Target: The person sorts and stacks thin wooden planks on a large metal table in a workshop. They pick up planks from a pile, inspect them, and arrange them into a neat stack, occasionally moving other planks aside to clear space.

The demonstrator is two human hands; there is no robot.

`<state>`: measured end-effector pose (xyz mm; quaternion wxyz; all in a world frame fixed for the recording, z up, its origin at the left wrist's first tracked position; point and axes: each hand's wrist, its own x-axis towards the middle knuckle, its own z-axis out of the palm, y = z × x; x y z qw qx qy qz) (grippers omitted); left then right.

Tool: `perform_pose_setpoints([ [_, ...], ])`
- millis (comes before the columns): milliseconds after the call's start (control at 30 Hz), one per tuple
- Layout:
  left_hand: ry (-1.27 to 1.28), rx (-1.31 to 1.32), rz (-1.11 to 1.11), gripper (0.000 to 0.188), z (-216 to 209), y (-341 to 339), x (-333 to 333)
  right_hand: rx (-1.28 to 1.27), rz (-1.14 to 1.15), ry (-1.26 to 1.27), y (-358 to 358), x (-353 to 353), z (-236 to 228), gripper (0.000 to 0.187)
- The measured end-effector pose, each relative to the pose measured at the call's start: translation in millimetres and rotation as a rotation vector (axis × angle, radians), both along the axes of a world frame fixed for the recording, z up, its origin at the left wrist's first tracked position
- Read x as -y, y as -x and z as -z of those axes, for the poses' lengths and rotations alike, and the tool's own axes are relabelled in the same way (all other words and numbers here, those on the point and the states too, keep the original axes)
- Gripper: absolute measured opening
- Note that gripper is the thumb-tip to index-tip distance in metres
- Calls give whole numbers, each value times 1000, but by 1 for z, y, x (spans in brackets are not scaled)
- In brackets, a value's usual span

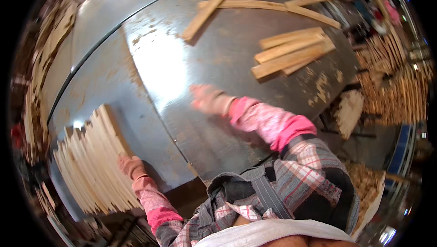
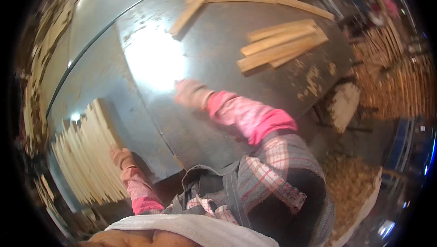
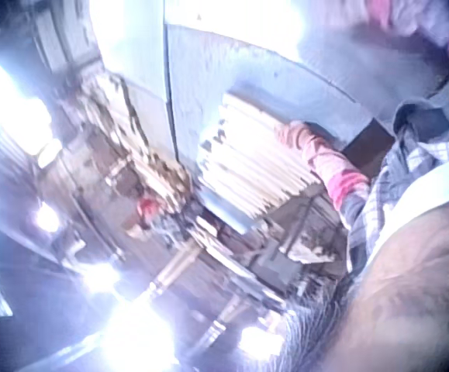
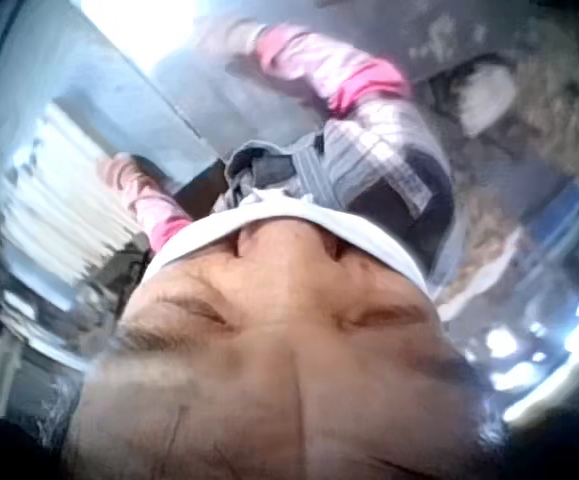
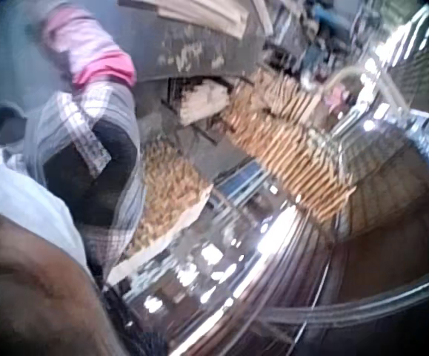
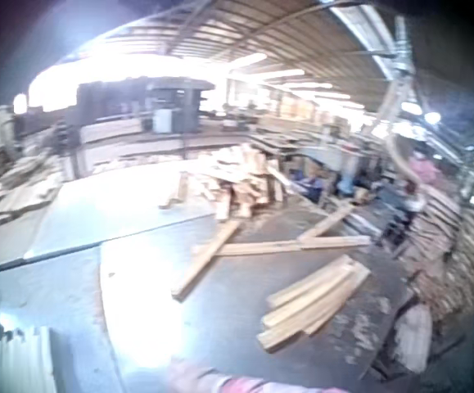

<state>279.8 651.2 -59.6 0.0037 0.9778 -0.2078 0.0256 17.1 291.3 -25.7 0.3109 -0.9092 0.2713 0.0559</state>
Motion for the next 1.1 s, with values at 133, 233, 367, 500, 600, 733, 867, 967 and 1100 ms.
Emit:
perform_pose_setpoints([
  [133, 154, 69, 248, 59, -34, 9, 150, -163, 726, 54, 200, 140, -50, 49],
  [233, 237, 40, 489, 63, -36, -3, 245, -326, 916, 262, 282, 152, -49, 55],
  [367, 252, -70, 713, 67, -60, 47, 437, -652, 741, 268, 323, 210, -76, 71],
  [500, 123, -102, 656, 87, -50, 68, 551, -529, 299, 575, 333, 251, -46, 64],
  [600, -27, -325, 550, 100, -51, 92, 601, -608, -4, 597, 325, 267, -40, 52],
  [733, 2, -105, 329, 94, -38, 113, 617, -451, 34, 486, 345, 267, -18, 48],
  [867, 255, -626, 233, 64, -28, 81, 591, -390, -14, 343, 350, 274, -29, 46],
  [967, 354, -465, 381, 49, -20, 102, 568, -405, -99, 255, 343, 294, -50, 56],
  [1100, 330, -369, 565, 48, -44, 167, 608, -261, 219, -44, 331, 341, -35, 67],
])
